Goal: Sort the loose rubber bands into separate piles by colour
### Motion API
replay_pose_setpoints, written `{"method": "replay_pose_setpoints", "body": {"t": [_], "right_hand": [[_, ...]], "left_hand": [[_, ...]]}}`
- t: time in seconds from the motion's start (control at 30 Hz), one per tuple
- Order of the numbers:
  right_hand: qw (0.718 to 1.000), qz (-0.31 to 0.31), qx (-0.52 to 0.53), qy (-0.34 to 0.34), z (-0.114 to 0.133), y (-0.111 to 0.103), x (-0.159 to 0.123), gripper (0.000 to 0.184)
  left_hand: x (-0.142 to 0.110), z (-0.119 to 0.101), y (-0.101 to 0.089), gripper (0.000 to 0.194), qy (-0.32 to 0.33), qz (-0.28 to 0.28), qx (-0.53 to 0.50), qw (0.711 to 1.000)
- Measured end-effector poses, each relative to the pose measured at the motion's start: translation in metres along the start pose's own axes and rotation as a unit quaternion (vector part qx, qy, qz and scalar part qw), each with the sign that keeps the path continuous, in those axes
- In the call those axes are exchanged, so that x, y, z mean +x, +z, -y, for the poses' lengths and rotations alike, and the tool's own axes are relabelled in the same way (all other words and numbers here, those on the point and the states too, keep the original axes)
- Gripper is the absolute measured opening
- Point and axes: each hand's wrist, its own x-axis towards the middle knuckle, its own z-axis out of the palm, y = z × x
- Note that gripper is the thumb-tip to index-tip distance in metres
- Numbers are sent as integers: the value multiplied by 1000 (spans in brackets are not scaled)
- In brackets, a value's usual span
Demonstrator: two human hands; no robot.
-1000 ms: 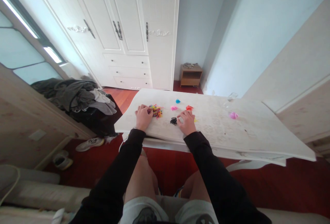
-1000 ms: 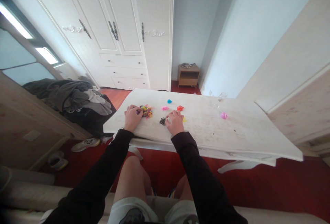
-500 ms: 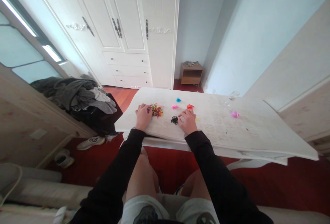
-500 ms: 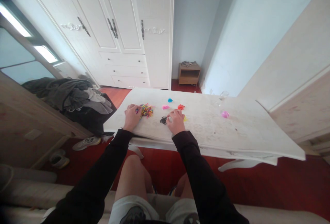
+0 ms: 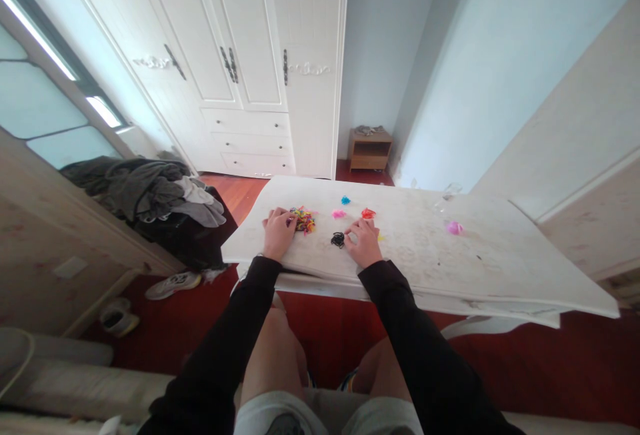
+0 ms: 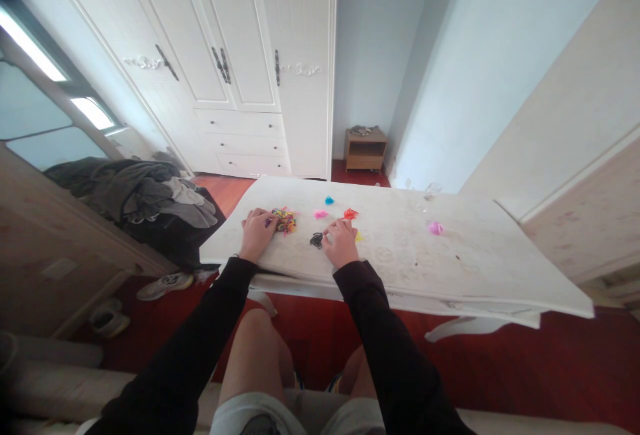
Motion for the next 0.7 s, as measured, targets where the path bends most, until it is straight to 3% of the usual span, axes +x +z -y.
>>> {"method": "replay_pose_setpoints", "body": {"t": [0.33,0.7], "right_hand": [[1000,-2,2,4,-2,2,-1,8],[1000,3,4,1,-2,1,0,7]], "left_hand": [[1,2,-2,15,-6,-6,-29,1000],[-3,-6,-5,14,41,42,-11,998]]}}
